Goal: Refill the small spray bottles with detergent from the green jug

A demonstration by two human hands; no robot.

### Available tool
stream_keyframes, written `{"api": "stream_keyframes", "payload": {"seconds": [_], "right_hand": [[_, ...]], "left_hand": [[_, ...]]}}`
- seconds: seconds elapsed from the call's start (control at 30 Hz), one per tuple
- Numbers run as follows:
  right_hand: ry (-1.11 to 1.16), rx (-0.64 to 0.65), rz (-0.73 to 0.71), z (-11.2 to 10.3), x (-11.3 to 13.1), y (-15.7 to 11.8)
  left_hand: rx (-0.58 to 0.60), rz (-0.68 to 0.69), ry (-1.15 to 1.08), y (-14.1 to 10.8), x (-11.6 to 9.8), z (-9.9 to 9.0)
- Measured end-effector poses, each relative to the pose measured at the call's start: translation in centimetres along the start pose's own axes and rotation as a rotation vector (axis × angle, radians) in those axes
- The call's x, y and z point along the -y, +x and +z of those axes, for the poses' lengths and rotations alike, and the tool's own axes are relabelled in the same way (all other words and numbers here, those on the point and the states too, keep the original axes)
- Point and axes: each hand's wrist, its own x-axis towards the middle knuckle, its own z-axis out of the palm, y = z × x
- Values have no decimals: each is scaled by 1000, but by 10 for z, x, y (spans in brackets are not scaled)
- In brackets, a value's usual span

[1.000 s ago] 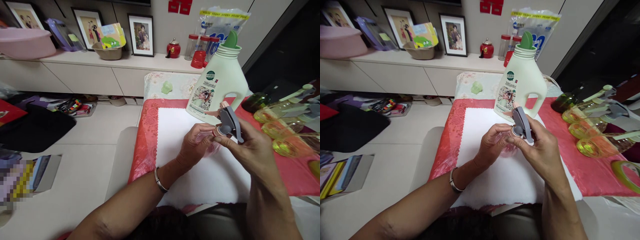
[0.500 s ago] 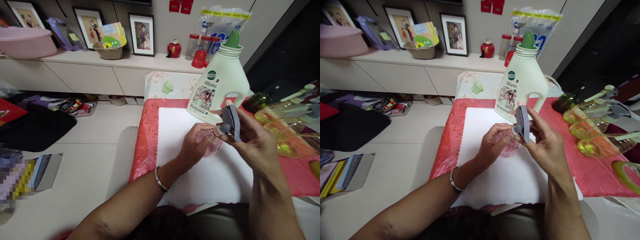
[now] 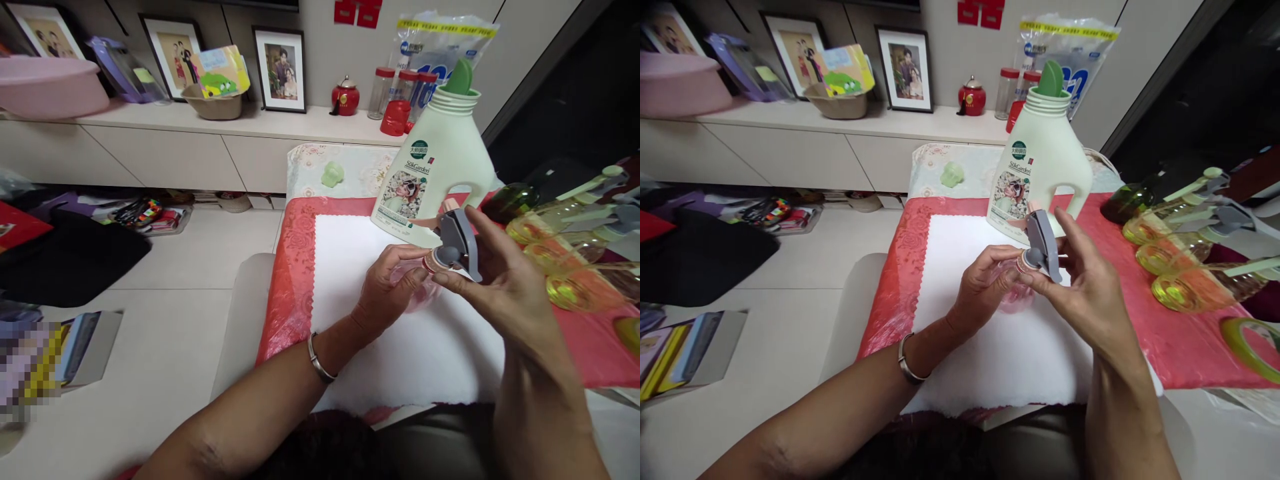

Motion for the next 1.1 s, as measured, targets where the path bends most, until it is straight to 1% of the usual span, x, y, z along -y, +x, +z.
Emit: {"api": "stream_keyframes", "payload": {"seconds": [0.07,0.1,0.2,0.37,0.53,0.63,0.7,0.77,0.83,0.87,0.93,1.0,1.1], "right_hand": [[172,61,37,-4,2,1],[233,72,47,-5,2,2],[295,57,49,-5,-1,3],[292,-2,7,2,-5,4],[183,-93,12,9,-3,4],[143,-133,9,10,-2,4],[179,-104,24,8,-2,4],[259,-17,38,4,-2,5],[333,67,33,2,-2,5],[356,87,23,1,-2,6],[373,79,1,2,-3,6],[374,53,-5,5,-4,6],[377,-11,15,9,-6,7]], "left_hand": [[-4,-9,11,0,0,0],[-4,-11,18,0,1,0],[-5,3,16,1,1,0],[-1,-10,12,0,1,0],[16,-9,-20,-1,0,-1],[16,21,7,-1,2,-1],[11,37,20,-1,3,-1],[-1,34,21,0,3,-1],[-5,-2,12,0,3,0],[-8,-31,3,0,3,0],[-13,-83,-6,-1,4,1],[-15,-95,42,-3,6,2],[-17,-92,270,-7,13,6]]}}
